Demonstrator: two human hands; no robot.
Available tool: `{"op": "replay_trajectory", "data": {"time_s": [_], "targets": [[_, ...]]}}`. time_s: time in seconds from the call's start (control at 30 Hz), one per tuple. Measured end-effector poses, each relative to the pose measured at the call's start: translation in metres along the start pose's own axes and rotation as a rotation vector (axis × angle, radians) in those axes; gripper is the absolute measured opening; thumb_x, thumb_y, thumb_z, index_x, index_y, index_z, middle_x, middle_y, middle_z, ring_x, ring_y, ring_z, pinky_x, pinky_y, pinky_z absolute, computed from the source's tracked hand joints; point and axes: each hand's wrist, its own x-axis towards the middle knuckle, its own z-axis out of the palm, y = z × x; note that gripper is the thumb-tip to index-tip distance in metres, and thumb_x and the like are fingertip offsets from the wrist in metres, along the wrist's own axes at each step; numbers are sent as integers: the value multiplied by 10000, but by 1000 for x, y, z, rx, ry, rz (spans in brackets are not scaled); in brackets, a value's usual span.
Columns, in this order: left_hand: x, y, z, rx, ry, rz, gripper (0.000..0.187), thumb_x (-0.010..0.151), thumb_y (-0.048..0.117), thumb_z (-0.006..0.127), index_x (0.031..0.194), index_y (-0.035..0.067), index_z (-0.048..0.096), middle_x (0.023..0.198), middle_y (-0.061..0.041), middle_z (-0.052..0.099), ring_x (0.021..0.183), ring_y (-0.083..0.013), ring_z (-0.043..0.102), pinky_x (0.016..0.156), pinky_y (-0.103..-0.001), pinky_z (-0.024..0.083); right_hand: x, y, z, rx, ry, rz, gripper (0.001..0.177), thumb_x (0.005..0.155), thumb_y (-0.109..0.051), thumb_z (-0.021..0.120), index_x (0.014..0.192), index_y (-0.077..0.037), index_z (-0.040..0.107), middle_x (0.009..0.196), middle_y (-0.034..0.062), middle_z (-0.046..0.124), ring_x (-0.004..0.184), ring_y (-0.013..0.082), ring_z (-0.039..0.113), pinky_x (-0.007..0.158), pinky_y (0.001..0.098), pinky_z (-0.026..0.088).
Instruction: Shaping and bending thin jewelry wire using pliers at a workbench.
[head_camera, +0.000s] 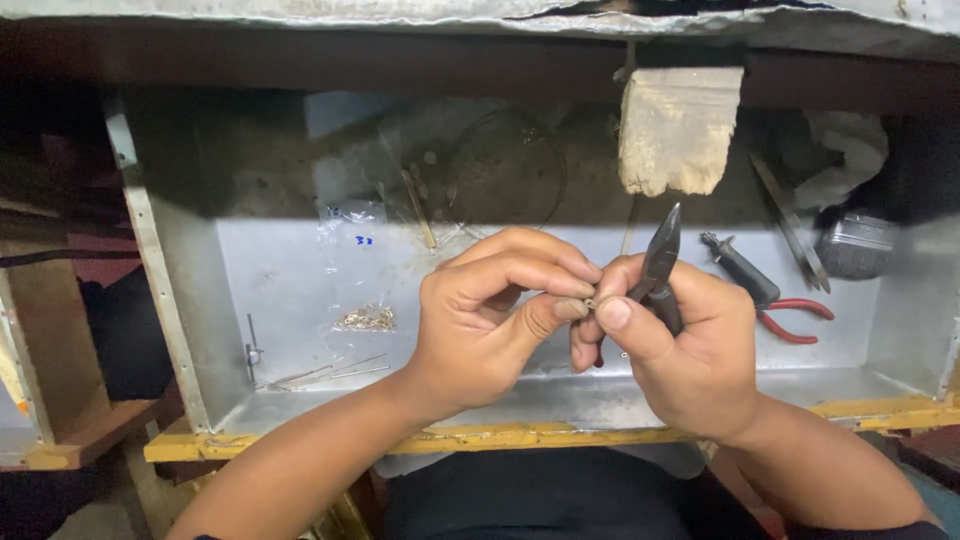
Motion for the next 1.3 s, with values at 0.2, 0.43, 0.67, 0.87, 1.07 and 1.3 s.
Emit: {"op": "replay_trajectory", "data": {"time_s": [0.2, 0.43, 0.67, 0.87, 1.07, 1.3], "targets": [[1, -2, 0, -6, 12, 23, 63, 1016, 119, 695, 1073, 93, 707, 1088, -102, 722, 998, -224, 748, 912, -306, 661, 0, 4, -3, 104, -18, 59, 198, 976, -141, 602, 864, 17, 559, 621, 163, 596, 551, 264, 655, 547, 362, 621], [6, 0, -5, 46, -16, 60, 56, 1029, 118, 669, 1039, 84, 713, 1064, -97, 717, 965, -228, 746, 878, -304, 653, 3, 3, -1, -7, -12, 38, 173, 974, -147, 609, 894, 3, 578, 637, 144, 625, 547, 231, 686, 563, 330, 642], [12, 2, -9, 200, -30, 33, 44, 1016, 92, 660, 1006, 65, 694, 1028, -102, 694, 1000, -237, 697, 925, -345, 593, 7, 12, -9, 15, 223, -154, 206, 1023, -182, 561, 966, 16, 552, 738, 153, 567, 593, 267, 635, 601, 358, 563], [6, -25, -11, 358, -367, 13, 96, 960, 15, 690, 982, 75, 761, 1041, -64, 695, 983, -255, 630, 889, -386, 525, 8, 10, -14, 26, 393, -122, 230, 1049, -276, 586, 1000, -58, 534, 770, 118, 507, 593, 263, 572, 560, 372, 575], [6, -65, -35, 1048, -656, 165, 225, 612, -169, 656, 712, 25, 601, 789, -90, 523, 849, -313, 476, 603, -466, 395, 7, 13, -14, 38, 375, -130, 236, 1046, -275, 584, 1004, -52, 516, 776, 134, 506, 593, 274, 564, 537, 376, 550], [-4, -82, -29, 1115, -728, 238, 310, 718, -110, 694, 603, 36, 447, 688, -77, 403, 749, -303, 433, 582, -447, 381, 7, 13, -13, -26, 340, -162, 263, 1052, -255, 561, 997, -1, 517, 760, 150, 500, 574, 292, 597, 546, 389, 567]]}}
